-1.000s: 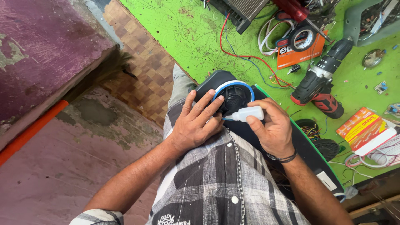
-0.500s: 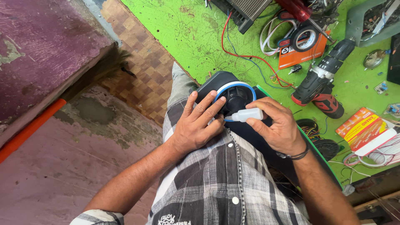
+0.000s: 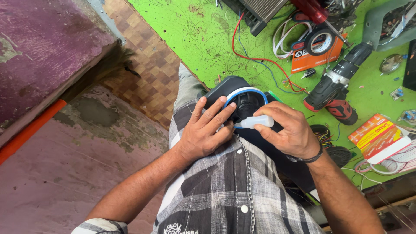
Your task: The person applies glue from a small white bottle around the edge of a speaker cone mounted in a black panel. They repeatedly squeeze the bottle and spread the glue with their fingers along the rim.
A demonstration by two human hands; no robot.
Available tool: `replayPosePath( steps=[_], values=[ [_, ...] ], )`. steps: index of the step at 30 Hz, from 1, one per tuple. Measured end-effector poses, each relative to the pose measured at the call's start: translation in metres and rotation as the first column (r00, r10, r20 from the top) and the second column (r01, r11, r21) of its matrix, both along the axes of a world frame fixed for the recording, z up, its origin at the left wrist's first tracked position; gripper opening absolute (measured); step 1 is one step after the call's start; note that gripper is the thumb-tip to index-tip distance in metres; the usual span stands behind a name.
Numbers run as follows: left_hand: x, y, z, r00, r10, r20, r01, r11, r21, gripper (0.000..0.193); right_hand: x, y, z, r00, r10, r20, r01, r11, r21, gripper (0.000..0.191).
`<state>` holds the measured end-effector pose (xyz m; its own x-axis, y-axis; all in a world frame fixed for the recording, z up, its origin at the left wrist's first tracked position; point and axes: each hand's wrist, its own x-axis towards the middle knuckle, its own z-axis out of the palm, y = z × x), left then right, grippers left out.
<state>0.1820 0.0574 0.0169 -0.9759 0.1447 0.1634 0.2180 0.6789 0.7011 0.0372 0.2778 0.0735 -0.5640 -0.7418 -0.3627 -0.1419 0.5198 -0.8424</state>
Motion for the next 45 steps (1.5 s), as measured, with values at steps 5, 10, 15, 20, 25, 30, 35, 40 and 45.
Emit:
replayPosePath(
  steps=[5, 10, 15, 20, 25, 30, 35, 40, 45],
  values=[
    [-0.001, 0.002, 0.000, 1.000, 0.010, 0.017, -0.010, 1.000, 0.001, 0.008, 0.018, 0.018, -0.002, 0.959, -0.250, 0.132, 0.252, 0.968, -0.005, 0.029],
    [-0.003, 0.003, -0.001, 1.000, 0.014, 0.014, -0.014, 1.000, 0.000, 0.010, 0.034, 0.028, -0.004, 0.903, -0.401, 0.156, 0.410, 0.912, -0.030, 0.031],
    [-0.003, 0.003, -0.005, 1.000, -0.003, 0.010, 0.003, 1.000, 0.003, 0.016, 0.030, 0.026, -0.008, 0.961, -0.273, 0.044, 0.274, 0.962, -0.005, 0.030],
    [-0.002, 0.001, -0.013, 1.000, -0.016, -0.004, 0.016, 0.999, 0.029, 0.020, 0.018, 0.016, -0.007, 0.983, -0.185, 0.018, 0.184, 0.982, 0.031, 0.032],
    [0.000, -0.001, -0.019, 1.000, -0.019, 0.001, 0.019, 1.000, 0.019, 0.018, -0.004, 0.004, -0.001, 0.993, -0.070, 0.091, 0.065, 0.997, 0.050, 0.033],
    [-0.002, -0.001, -0.021, 1.000, -0.018, -0.016, 0.018, 1.000, 0.017, 0.016, -0.015, -0.012, 0.007, 0.997, 0.053, 0.054, -0.057, 0.997, 0.059, 0.031],
    [-0.003, -0.003, -0.021, 1.000, -0.005, -0.022, 0.005, 1.000, 0.011, 0.013, -0.016, -0.020, 0.005, 0.996, 0.088, -0.026, -0.086, 0.994, 0.069, 0.031],
    [-0.005, -0.004, -0.015, 1.000, 0.002, 0.004, -0.002, 1.000, -0.004, 0.009, 0.000, -0.001, -0.003, 0.997, -0.060, 0.046, 0.056, 0.994, 0.093, 0.030],
    [-0.008, -0.001, -0.011, 1.000, 0.027, -0.006, -0.027, 0.999, -0.020, 0.010, 0.047, 0.040, -0.011, 0.728, -0.562, 0.392, 0.642, 0.760, -0.104, 0.033]
  ],
)
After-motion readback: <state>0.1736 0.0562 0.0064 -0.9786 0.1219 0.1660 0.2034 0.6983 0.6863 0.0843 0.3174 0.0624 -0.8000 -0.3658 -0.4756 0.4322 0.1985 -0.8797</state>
